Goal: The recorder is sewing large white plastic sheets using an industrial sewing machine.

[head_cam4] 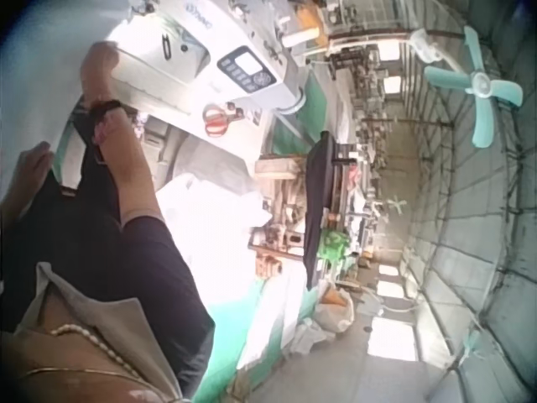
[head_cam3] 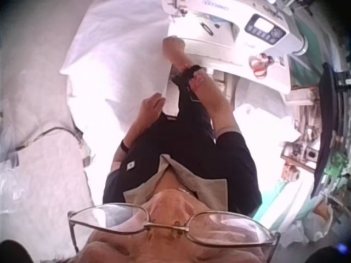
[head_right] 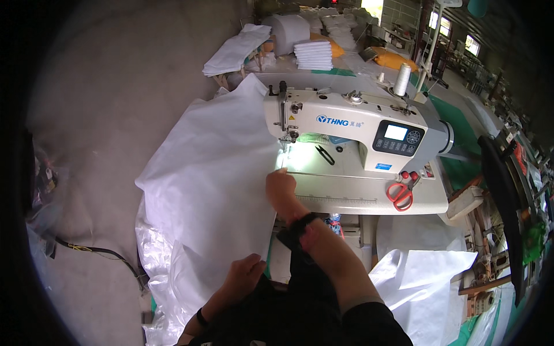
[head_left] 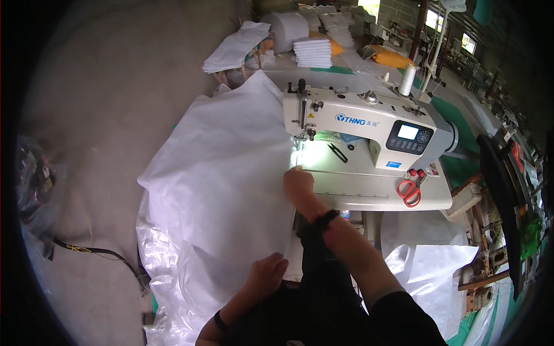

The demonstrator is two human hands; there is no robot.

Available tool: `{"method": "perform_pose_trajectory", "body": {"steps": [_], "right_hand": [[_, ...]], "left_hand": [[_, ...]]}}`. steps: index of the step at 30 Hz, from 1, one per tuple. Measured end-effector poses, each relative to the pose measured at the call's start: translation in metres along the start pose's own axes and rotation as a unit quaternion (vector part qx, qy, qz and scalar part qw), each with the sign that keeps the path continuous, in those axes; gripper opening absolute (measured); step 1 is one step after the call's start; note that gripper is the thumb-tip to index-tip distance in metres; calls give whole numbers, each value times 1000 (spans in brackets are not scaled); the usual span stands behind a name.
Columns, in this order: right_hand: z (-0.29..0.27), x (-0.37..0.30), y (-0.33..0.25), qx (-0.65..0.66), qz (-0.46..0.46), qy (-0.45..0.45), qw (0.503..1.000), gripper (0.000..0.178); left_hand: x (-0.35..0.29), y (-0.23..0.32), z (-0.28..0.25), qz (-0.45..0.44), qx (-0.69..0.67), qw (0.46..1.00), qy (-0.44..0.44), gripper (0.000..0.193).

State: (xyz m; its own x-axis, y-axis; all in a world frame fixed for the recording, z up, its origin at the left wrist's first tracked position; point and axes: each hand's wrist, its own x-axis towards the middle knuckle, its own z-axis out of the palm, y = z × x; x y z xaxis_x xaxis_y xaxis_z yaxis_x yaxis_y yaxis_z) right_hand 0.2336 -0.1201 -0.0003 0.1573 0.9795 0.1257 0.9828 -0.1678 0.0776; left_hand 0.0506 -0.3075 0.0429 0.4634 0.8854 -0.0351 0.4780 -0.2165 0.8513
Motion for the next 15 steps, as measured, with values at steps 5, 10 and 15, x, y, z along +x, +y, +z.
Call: {"method": "perform_pose_trajectory", "body": {"steps": [5,10,15], "right_hand": [[0,-55,-1,134,35,-7,990,50],[-8,-67,0,144,32,14,989,54],[-7,-61,1,177,45,-5,983,57]], "left_hand": [[28,-15,11,25,-19,999,24,19],[53,-25,24,20,-22,999,43,19],[78,-40,32,-34,-47,997,56,19]]}}
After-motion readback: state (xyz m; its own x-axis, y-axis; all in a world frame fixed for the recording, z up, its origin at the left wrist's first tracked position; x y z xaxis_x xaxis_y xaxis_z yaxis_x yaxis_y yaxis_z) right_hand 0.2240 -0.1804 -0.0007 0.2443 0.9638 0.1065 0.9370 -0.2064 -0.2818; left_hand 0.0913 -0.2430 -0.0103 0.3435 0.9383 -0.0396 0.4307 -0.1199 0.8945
